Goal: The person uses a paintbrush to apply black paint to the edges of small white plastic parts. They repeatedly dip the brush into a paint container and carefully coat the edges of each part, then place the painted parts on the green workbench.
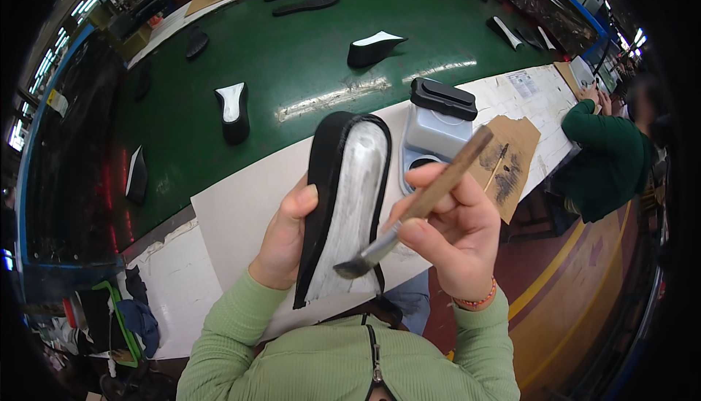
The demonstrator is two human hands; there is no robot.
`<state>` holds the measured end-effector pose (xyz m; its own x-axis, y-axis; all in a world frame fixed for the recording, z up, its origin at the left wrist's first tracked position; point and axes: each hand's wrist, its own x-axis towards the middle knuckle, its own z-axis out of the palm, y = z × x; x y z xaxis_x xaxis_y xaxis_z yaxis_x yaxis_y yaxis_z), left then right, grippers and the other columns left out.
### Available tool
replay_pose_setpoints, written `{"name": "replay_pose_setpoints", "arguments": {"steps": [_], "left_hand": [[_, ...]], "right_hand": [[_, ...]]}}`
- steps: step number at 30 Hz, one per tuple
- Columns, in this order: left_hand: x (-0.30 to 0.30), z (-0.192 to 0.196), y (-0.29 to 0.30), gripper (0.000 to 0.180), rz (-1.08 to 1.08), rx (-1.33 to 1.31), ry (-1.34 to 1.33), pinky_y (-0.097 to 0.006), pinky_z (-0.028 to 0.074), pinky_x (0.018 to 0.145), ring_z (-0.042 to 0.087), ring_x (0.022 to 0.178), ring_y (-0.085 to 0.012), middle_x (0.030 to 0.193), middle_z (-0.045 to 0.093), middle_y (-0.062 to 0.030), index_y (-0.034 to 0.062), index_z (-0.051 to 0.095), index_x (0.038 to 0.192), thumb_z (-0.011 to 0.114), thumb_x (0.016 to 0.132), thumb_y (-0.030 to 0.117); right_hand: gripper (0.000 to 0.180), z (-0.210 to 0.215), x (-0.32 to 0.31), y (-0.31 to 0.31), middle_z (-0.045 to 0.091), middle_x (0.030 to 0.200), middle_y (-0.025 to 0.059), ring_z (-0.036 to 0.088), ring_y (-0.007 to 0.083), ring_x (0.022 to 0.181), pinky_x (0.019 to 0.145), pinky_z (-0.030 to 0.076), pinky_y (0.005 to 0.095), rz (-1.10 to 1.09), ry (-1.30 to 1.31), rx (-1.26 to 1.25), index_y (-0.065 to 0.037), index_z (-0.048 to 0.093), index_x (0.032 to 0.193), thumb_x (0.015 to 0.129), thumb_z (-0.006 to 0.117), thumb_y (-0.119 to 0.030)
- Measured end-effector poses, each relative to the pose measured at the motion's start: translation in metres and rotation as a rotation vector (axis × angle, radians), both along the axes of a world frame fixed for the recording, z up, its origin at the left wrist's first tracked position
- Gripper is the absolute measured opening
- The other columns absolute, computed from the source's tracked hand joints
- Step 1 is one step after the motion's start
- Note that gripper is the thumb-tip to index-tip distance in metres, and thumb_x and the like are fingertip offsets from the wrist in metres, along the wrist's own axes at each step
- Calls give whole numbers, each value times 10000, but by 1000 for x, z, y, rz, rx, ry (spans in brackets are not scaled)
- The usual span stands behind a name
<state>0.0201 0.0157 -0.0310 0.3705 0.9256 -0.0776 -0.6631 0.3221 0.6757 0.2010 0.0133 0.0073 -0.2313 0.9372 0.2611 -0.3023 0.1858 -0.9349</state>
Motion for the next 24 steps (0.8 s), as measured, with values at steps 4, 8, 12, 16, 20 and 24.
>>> {"name": "replay_pose_setpoints", "arguments": {"steps": [4,8,12,16,20,24], "left_hand": [[1,-1,-4,622,-74,-58,-50,-395,520,776,587,931,-257,1120,516,-157,38,324,1287,490,827,422],[-4,-5,4,684,-34,-47,-67,-450,556,740,552,961,-257,1259,406,-189,50,275,1347,483,838,457],[-8,-7,10,633,-14,-30,-372,-518,536,768,539,983,-287,1289,375,-199,65,246,1369,460,878,403],[-13,-8,15,610,14,-17,-395,-510,534,775,544,975,-289,1287,382,-196,72,260,1367,439,885,399],[-12,-7,14,605,32,-26,-360,-506,537,766,547,972,-275,1284,389,-191,78,271,1364,436,886,408],[-5,-4,14,603,29,26,-262,-505,538,755,551,966,-270,1289,388,-185,80,277,1362,435,887,416]], "right_hand": [[433,0,1,5,619,883,114,504,121,677,646,410,234,-180,-212,469,20,459,1121,736,654,54],[313,-10,1,-2,627,910,166,477,183,599,521,391,280,-270,-324,1021,-51,567,886,625,728,12],[292,-23,-3,-19,630,867,190,457,180,592,470,376,273,-202,-328,1136,-42,572,903,648,701,18],[295,-25,4,-33,626,853,197,456,181,594,458,378,267,-86,-343,1048,-34,574,917,650,687,24],[325,-21,5,-29,626,870,202,447,183,599,456,375,266,-143,-135,978,-44,569,944,656,689,46],[322,-22,-8,-19,620,882,204,461,190,623,455,367,268,-215,-263,1087,-57,569,944,663,706,17]]}}
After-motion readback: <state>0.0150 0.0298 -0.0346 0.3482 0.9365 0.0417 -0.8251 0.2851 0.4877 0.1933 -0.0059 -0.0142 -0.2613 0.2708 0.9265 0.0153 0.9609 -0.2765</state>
